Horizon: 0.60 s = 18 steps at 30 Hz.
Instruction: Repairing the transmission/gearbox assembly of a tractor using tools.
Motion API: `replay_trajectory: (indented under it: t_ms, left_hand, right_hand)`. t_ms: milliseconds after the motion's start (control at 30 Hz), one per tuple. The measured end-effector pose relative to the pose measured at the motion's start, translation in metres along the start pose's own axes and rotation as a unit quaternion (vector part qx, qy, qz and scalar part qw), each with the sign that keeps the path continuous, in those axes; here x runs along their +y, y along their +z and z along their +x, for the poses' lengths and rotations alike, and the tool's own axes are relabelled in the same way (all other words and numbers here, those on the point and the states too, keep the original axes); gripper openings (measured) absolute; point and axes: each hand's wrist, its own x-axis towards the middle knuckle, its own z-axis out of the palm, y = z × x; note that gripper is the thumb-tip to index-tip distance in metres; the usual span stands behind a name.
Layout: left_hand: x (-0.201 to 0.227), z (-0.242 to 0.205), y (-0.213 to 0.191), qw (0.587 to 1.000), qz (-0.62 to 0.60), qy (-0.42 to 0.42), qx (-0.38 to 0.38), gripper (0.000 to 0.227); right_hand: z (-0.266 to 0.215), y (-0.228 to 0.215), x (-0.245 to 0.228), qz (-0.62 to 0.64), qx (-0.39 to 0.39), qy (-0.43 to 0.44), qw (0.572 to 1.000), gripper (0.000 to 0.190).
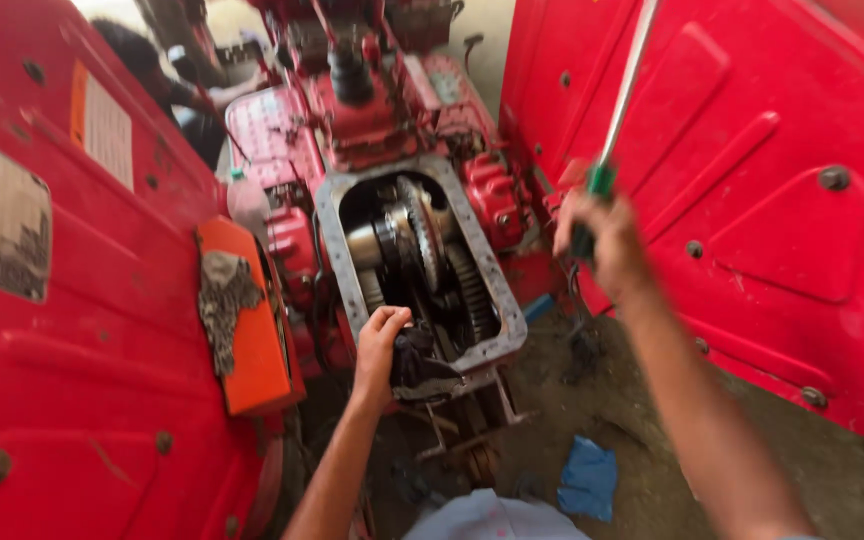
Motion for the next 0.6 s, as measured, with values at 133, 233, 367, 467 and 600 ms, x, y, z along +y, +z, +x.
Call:
replay_trajectory:
  t_ms: [133, 233, 367, 467, 600]
  left_hand:
    - [-0.041, 0.003, -0.006, 0.997, 0.024, -0.073, -0.004, 0.019]
    - [-0.068, 0.005, -0.005, 0.994, 0.071, -0.082, -0.02, 0.024]
    - [-0.105, 0.005, -0.004, 0.976, 0.179, -0.112, -0.057, 0.038]
    - [-0.1, -0.001, 0.003, 0.96, 0.208, -0.165, -0.088, 0.041]
    - [-0.113, 0.02, 0.0, 0.968, 0.186, -0.141, -0.095, 0.041]
  right_hand:
    - [-0.089, 0.008, 0.102, -0.098, -0.038, 0.129, 0.986, 0.018]
    - [-0.146, 0.021, 0.158, -0.114, -0.046, 0.306, 0.944, 0.021]
    - [-0.181, 0.032, 0.216, -0.1, -0.036, 0.432, 0.896, 0.023]
    - [-0.173, 0.038, 0.231, -0.114, -0.027, 0.446, 0.888, 0.022]
    - [-0.141, 0.044, 0.238, -0.118, -0.02, 0.439, 0.891, 0.018]
